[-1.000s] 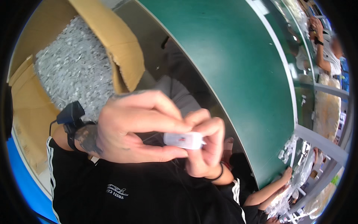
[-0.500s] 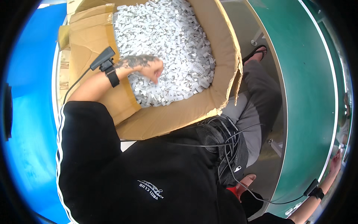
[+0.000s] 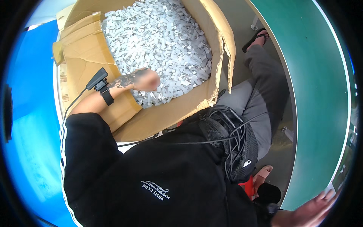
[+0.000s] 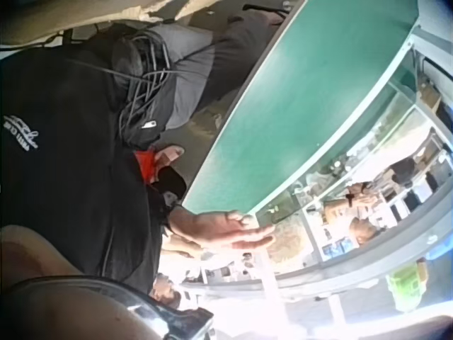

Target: Manually assembling small white plastic components by snapping them together at a factory workbench.

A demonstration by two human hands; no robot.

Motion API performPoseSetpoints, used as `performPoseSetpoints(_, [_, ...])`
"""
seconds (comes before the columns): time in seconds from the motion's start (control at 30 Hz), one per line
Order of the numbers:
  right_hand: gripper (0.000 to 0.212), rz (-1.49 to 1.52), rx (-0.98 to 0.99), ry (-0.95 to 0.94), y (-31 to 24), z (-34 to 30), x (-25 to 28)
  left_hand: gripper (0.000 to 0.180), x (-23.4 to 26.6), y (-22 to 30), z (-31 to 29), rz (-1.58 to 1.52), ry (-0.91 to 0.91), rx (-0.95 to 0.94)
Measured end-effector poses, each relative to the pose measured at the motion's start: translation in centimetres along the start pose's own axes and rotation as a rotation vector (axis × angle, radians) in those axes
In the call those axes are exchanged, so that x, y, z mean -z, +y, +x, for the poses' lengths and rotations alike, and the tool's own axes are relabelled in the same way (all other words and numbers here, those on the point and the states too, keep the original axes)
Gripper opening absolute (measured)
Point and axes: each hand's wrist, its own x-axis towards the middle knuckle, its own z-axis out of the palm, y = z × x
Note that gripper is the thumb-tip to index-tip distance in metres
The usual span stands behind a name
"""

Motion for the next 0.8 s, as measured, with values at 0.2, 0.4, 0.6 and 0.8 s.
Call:
performPoseSetpoints(0.2, [0.04, -0.271, 0.068, 0.13, 2.4, -3.5, -10.0, 0.011, -1.0, -2.7, 0.3, 0.3, 0.194, -0.396])
performPoseSetpoints(0.4, [0.04, -0.251, 0.144, -0.487, 2.0, -3.8, -15.6, 0.014, 9.1, 4.5, -3.5, -0.056, 0.028, -0.155])
performPoseSetpoints(0.6, [0.074, 0.036, 0.086, -0.735, 1.3, -3.3, -24.9, 0.007, 12.5, 14.1, -9.1, -0.669, 0.466, -0.417])
performPoseSetpoints(0.8, [0.022, 0.178, 0.164, -0.524, 0.4, -3.2, -24.8, 0.006, 11.8, 19.4, -9.0, -0.562, 0.637, -0.723])
